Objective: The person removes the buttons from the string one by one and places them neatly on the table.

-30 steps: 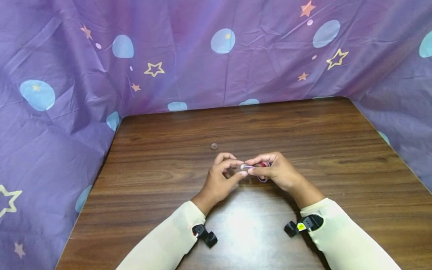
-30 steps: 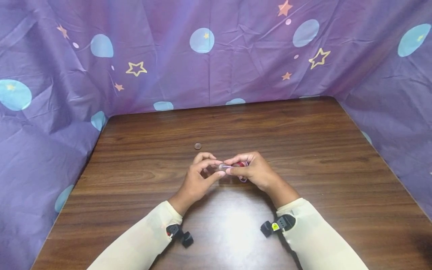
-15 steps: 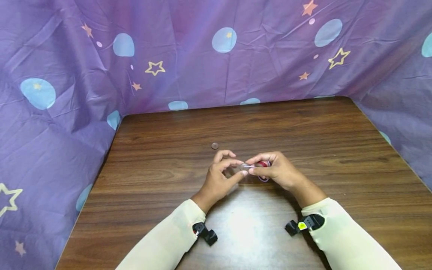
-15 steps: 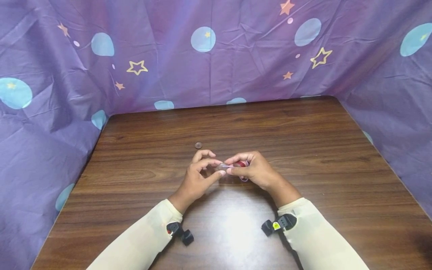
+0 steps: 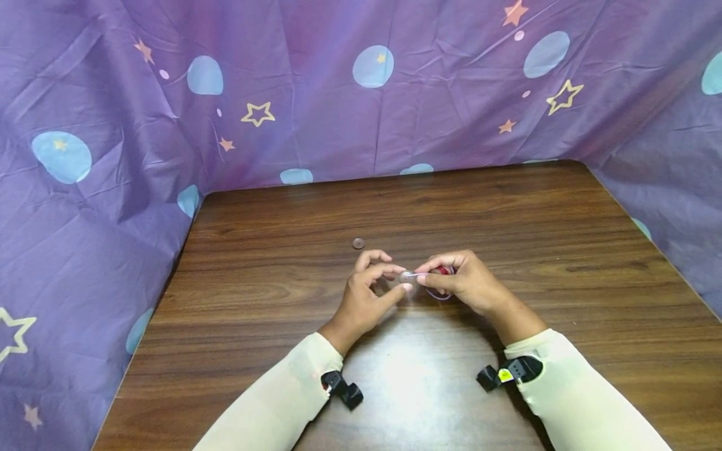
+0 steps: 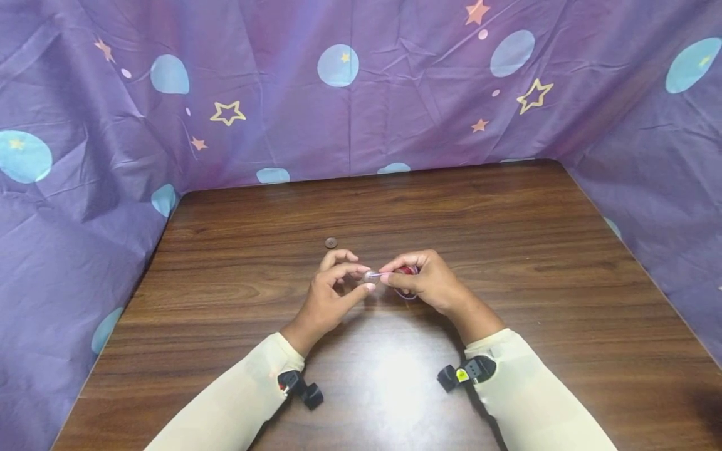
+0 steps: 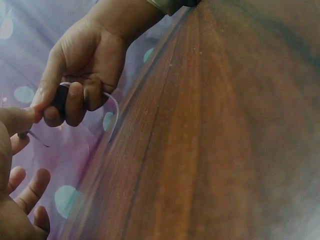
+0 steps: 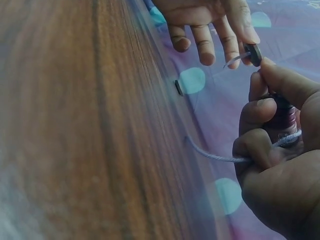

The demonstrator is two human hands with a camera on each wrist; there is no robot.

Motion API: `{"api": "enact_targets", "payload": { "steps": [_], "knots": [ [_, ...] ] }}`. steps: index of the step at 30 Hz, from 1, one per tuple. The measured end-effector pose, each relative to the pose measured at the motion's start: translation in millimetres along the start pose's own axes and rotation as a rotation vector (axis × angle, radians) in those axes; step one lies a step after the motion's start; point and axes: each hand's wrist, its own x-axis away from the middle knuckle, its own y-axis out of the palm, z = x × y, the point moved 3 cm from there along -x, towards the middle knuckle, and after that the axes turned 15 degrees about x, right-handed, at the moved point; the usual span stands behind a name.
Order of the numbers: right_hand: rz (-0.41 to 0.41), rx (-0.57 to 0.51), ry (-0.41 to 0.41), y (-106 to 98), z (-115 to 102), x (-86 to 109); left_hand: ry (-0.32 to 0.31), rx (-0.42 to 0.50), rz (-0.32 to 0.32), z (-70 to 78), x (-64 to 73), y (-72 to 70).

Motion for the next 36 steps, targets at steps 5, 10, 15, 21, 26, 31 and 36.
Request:
{"api": "enact_targets", "payload": {
  "steps": [5,10,15,21,26,31,36],
  "knots": [
    [0.01,-0.015,-0.011,-2.1,0.2,0.1,0.002,0.002,0.002,-15.0,-0.9,-2.4],
    [0.023,-0.023,-0.01,-6.4,0.0,-0.6,0.052,-0.032,0.02,-18.9,-1.7,-4.3],
    [0.037,-0.011,-0.012,-11.4,0.3,-0.3,0.06,-0.05,0.026,-20.2,-2.0,-5.2],
    [0.046,-0.028,-0.021,-16.8,0.9,0.5,0.052,-0.053,0.02,-21.1,-2.4,-5.2],
    [0.054,-0.04,-0.036,-19.6,0.1,1.0,0.055,-0.055,0.024,-21.2,-2.3,-5.6],
    [0.065,-0.078,-0.03,-22.8,0.7,1.4,0.056,-0.058,0.025,-20.6,-2.3,-5.6],
    [0.078,-0.094,-0.021,-26.5,1.0,1.6,0.057,-0.057,0.027,-19.8,-2.3,-6.3]
  ]
}}
